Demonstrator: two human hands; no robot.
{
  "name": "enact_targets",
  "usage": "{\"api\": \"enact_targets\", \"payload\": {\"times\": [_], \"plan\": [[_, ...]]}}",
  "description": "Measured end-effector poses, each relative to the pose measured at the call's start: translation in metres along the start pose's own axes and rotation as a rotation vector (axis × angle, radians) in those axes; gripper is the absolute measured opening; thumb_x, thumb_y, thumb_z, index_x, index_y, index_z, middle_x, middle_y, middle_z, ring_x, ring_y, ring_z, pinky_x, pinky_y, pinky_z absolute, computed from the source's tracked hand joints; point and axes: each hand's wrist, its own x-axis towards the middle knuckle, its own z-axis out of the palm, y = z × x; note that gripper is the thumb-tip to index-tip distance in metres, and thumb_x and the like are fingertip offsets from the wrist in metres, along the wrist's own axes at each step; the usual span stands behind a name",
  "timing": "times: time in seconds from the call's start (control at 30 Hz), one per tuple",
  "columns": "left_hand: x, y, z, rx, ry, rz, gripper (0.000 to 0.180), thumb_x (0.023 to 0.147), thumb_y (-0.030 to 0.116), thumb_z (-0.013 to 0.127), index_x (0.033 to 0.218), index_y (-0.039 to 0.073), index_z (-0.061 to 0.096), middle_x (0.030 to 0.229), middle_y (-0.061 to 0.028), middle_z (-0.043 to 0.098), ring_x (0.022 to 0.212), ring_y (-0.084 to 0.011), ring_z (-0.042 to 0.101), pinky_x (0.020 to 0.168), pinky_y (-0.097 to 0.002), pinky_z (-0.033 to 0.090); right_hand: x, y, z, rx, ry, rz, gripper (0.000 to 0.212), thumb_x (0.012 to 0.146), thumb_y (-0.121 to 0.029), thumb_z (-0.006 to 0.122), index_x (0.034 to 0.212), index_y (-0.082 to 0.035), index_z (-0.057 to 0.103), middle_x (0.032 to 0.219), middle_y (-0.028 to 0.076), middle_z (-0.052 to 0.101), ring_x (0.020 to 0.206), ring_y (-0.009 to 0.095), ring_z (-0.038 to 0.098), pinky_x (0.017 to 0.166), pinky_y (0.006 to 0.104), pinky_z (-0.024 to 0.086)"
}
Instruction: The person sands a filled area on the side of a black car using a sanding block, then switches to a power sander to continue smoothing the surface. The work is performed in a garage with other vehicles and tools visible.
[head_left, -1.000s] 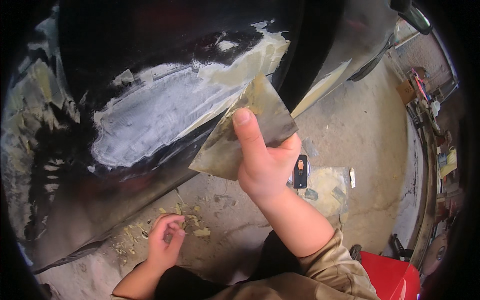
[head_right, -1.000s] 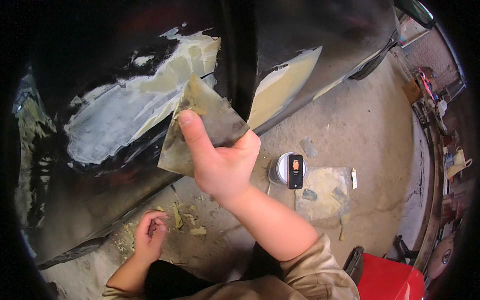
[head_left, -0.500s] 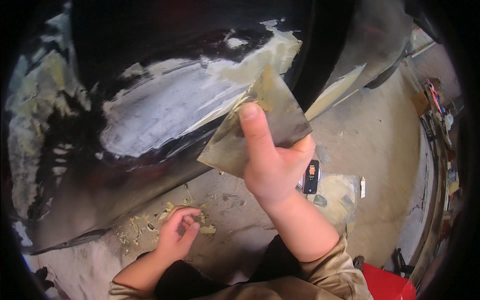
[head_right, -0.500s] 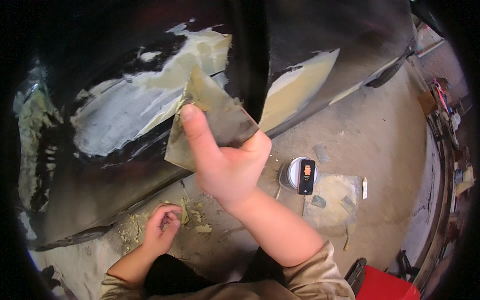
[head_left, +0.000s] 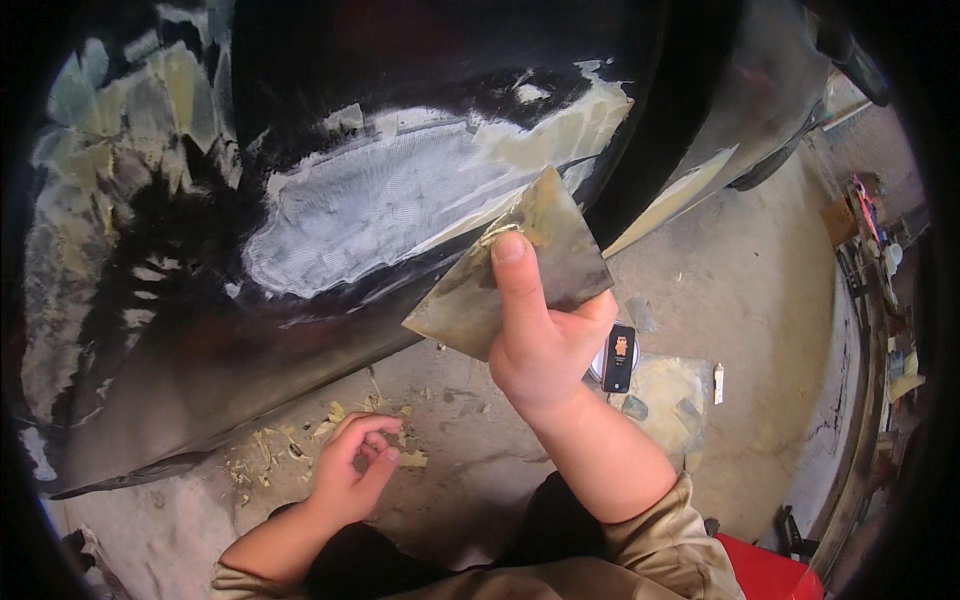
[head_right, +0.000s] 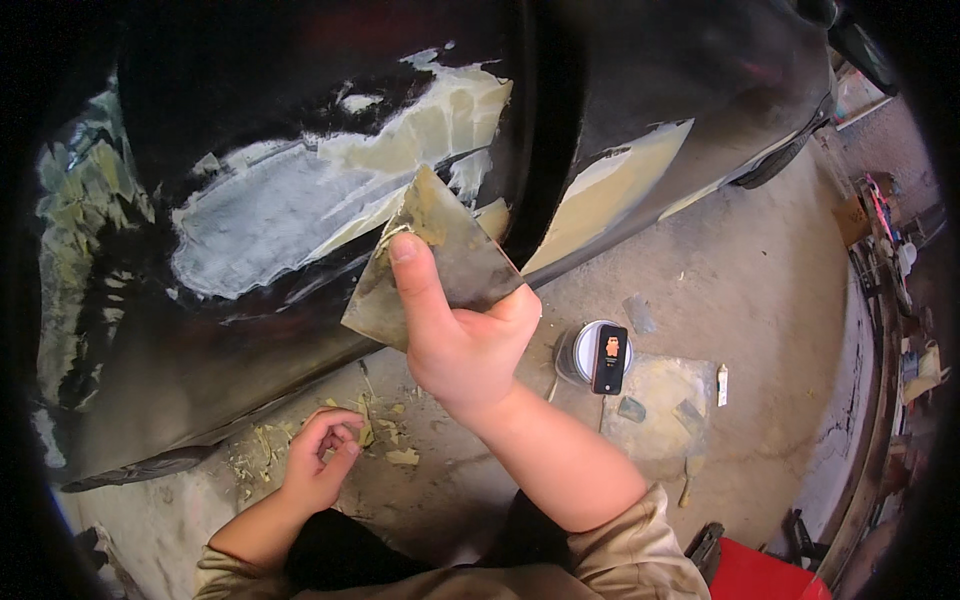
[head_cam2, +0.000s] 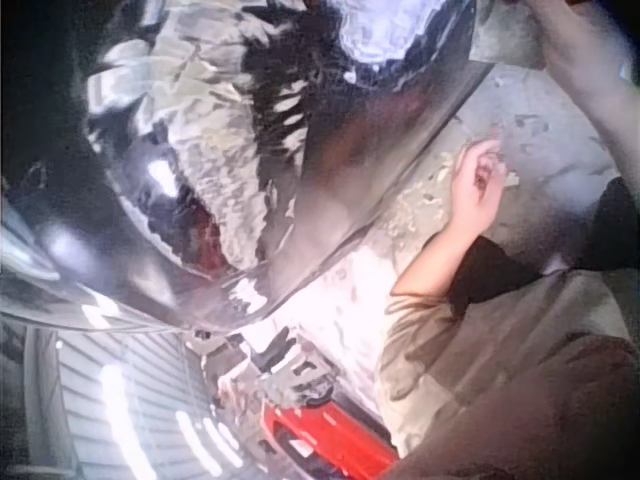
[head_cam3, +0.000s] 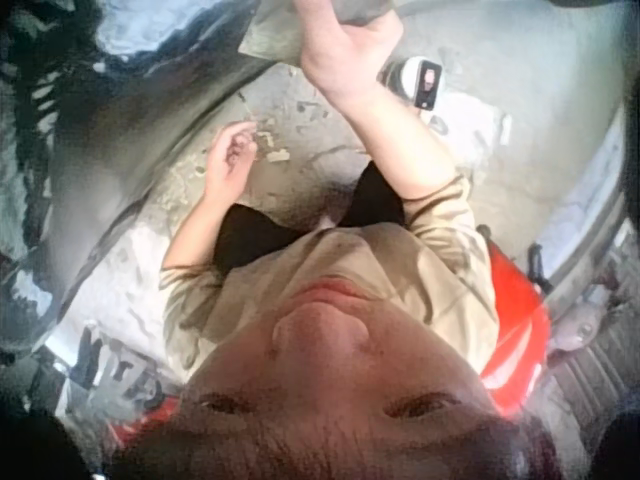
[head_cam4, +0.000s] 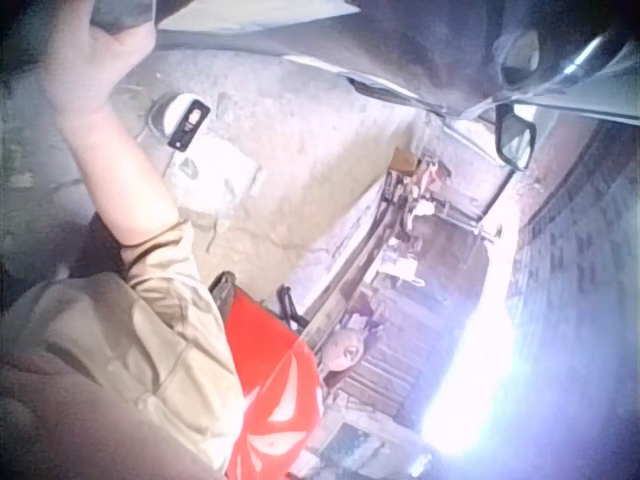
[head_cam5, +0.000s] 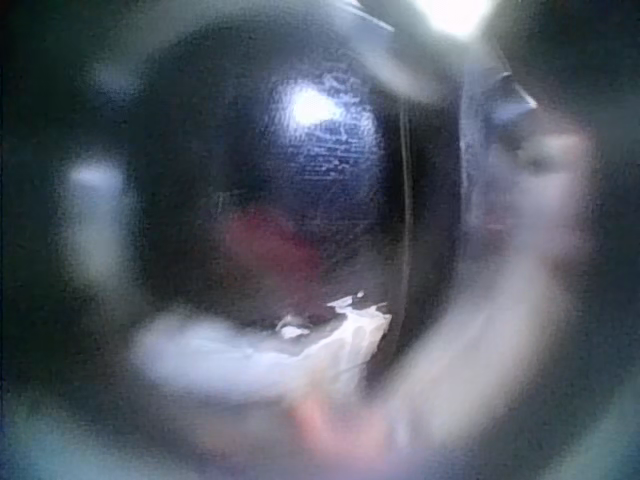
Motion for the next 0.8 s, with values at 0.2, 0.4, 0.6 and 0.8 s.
{"api": "enact_targets", "payload": {"times": [0.2, 0.4, 0.6, 0.8], "plan": [[-0.004, 0.002, -0.008, -0.006, -0.028, 0.025, 0.031, 0.091, -0.004, 0.066, 0.122, 0.002, 0.064, 0.114, -0.0103, 0.061, 0.085, -0.0130, 0.061, 0.069, -0.0249, 0.051, 0.003, -0.003, 0.007, -0.017, 0.047, -0.070, 0.014, 0.093, -0.004, 0.076, 0.105, 0.004, 0.073, 0.095, -0.001, 0.072, 0.084, 0.005, 0.061, 0.077, 0.0225, 0.050], [-0.005, 0.005, -0.003, 0.013, -0.031, 0.016, 0.032, 0.091, -0.004, 0.065, 0.122, 0.002, 0.064, 0.113, -0.0102, 0.061, 0.085, -0.0127, 0.061, 0.068, -0.0247, 0.051, 0.007, -0.001, 0.007, 0.042, 0.012, -0.075, 0.014, 0.093, -0.001, 0.075, 0.106, 0.005, 0.073, 0.096, 0.000, 0.073, 0.084, 0.005, 0.062, 0.077, 0.0224, 0.051], [-0.003, 0.005, 0.011, 0.029, -0.006, 0.003, 0.031, 0.091, -0.005, 0.065, 0.121, 0.001, 0.064, 0.113, -0.0099, 0.061, 0.085, -0.0121, 0.060, 0.070, -0.0242, 0.051, 0.009, -0.004, 0.004, 0.100, -0.008, 0.021, 0.014, 0.092, -0.001, 0.076, 0.105, 0.004, 0.074, 0.095, 0.000, 0.073, 0.083, 0.004, 0.063, 0.075, 0.0218, 0.052], [-0.002, 0.012, 0.021, 0.082, -0.014, 0.012, 0.030, 0.092, -0.003, 0.065, 0.121, 0.002, 0.064, 0.113, -0.0088, 0.061, 0.086, -0.0113, 0.060, 0.071, -0.0243, 0.050, 0.011, -0.014, -0.001, 0.080, -0.006, 0.096, 0.017, 0.094, -0.007, 0.076, 0.107, 0.003, 0.074, 0.096, -0.001, 0.073, 0.084, 0.005, 0.063, 0.076, 0.0227, 0.052]]}}
